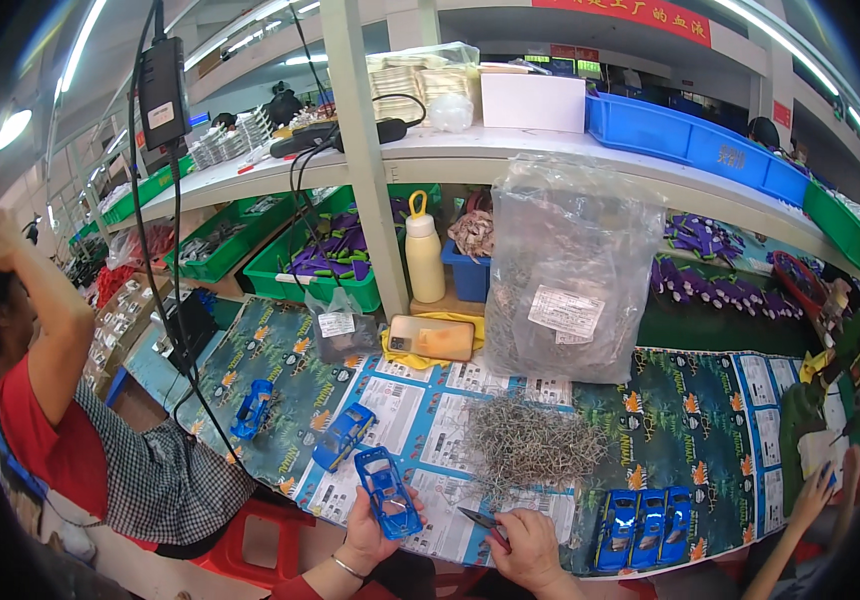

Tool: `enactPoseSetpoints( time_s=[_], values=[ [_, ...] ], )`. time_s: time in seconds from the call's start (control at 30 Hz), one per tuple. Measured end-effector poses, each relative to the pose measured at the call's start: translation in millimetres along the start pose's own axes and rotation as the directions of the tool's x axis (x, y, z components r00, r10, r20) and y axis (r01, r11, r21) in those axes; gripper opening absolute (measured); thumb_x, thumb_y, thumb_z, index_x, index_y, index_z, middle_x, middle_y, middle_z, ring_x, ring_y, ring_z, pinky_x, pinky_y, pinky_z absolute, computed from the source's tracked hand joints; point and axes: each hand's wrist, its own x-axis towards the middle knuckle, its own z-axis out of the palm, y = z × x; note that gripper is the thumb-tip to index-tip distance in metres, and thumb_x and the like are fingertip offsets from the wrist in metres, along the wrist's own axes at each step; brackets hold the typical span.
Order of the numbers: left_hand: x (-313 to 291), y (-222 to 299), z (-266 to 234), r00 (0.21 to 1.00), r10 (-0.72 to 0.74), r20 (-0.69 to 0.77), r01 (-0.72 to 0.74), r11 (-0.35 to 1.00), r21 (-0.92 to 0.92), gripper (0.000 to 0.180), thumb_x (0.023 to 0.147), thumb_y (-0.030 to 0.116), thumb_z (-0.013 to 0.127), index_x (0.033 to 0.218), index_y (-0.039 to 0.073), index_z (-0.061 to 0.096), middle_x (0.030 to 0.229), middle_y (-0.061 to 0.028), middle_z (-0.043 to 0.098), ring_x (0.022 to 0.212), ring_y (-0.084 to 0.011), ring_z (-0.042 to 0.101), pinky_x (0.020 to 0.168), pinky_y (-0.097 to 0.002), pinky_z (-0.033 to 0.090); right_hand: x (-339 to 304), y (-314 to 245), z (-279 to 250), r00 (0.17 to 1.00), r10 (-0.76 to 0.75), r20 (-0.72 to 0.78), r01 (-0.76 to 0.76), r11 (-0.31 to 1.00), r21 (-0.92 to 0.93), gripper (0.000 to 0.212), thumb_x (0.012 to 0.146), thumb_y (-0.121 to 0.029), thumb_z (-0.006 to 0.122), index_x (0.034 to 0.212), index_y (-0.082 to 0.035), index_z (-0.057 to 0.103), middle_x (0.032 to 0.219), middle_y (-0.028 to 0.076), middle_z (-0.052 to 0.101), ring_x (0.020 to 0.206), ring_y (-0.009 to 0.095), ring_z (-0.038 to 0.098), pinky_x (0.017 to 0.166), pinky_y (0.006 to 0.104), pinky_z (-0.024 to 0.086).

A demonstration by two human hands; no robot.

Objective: The person trims plastic pieces from toy car shells using pliers, then fits plastic inserts into the shells by hand.

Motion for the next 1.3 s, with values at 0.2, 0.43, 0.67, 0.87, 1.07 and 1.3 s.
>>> enactPoseSetpoints(
  time_s=[0.2, 0.43, 0.67, 0.87, 1.07, 1.3],
  values=[
    [4, 2, 4, 0.995, -0.03, -0.097, 0.036, 0.998, 0.058, 0.068, 0.085, 0.061, 0.03, 0.118, 0.004, 0.045, 0.103, -0.0182, 0.055, 0.092, -0.0338, 0.055, 0.077, -0.0518, 0.045, -2, 9, 1, 0.998, -0.059, -0.002, 0.059, 0.997, 0.049, 0.04, 0.059, -0.005, 0.063, 0.098, -0.006, 0.056, 0.095, 0.01, 0.058, 0.085, 0.029, 0.055, 0.076, 0.038, 0.042],
    [2, 8, 10, 0.996, -0.045, -0.08, 0.047, 0.999, 0.014, 0.06, 0.086, 0.054, 0.036, 0.121, 0.005, 0.043, 0.105, -0.0186, 0.054, 0.093, -0.035, 0.054, 0.079, -0.0522, 0.044, -3, 3, 1, 0.998, -0.041, 0.04, 0.038, 0.996, 0.076, 0.038, 0.063, -0.002, 0.058, 0.101, -0.002, 0.053, 0.095, 0.02, 0.055, 0.086, 0.038, 0.051, 0.076, 0.0445, 0.041],
    [-2, 27, 13, 0.986, 0.137, -0.093, -0.143, 0.988, -0.062, 0.055, 0.087, 0.052, 0.038, 0.119, 0.009, 0.046, 0.107, -0.0164, 0.054, 0.092, -0.0315, 0.055, 0.075, -0.0466, 0.045, -1, 14, 8, 0.996, -0.089, 0.01, 0.089, 0.996, 0.014, 0.042, 0.059, -0.002, 0.06, 0.101, -0.004, 0.055, 0.093, 0.011, 0.058, 0.086, 0.03, 0.055, 0.077, 0.0393, 0.041],
    [-11, 56, 24, 0.929, 0.332, -0.16, -0.362, 0.905, -0.225, 0.046, 0.086, 0.053, 0.044, 0.111, 0.016, 0.054, 0.109, -0.0131, 0.054, 0.086, -0.0243, 0.054, 0.068, -0.0353, 0.047, -2, 11, 9, 0.997, -0.082, 0.008, 0.082, 0.997, -0.001, 0.042, 0.059, -0.003, 0.06, 0.101, -0.004, 0.056, 0.094, 0.01, 0.058, 0.088, 0.029, 0.054, 0.079, 0.0384, 0.04],
    [-24, 64, 40, 0.913, 0.365, -0.182, -0.403, 0.879, -0.255, 0.04, 0.087, 0.051, 0.042, 0.106, 0.02, 0.058, 0.111, -0.0129, 0.053, 0.084, -0.0225, 0.054, 0.066, -0.0336, 0.047, -8, 11, 7, 0.996, -0.092, 0.019, 0.092, 0.996, 0.004, 0.042, 0.059, -0.003, 0.06, 0.1, -0.005, 0.056, 0.095, 0.01, 0.057, 0.089, 0.029, 0.054, 0.079, 0.0385, 0.04],
    [-31, 82, 51, 0.877, 0.468, 0.112, -0.43, 0.867, -0.253, 0.052, 0.088, 0.053, 0.038, 0.134, 0.029, 0.032, 0.112, -0.013, 0.051, 0.085, -0.0277, 0.053, 0.068, -0.0417, 0.043, -1, 9, 8, 0.99, -0.138, 0.036, 0.138, 0.99, -0.017, 0.04, 0.062, 0.0, 0.058, 0.101, -0.002, 0.053, 0.096, 0.014, 0.057, 0.089, 0.033, 0.054, 0.079, 0.0409, 0.04]
  ],
)
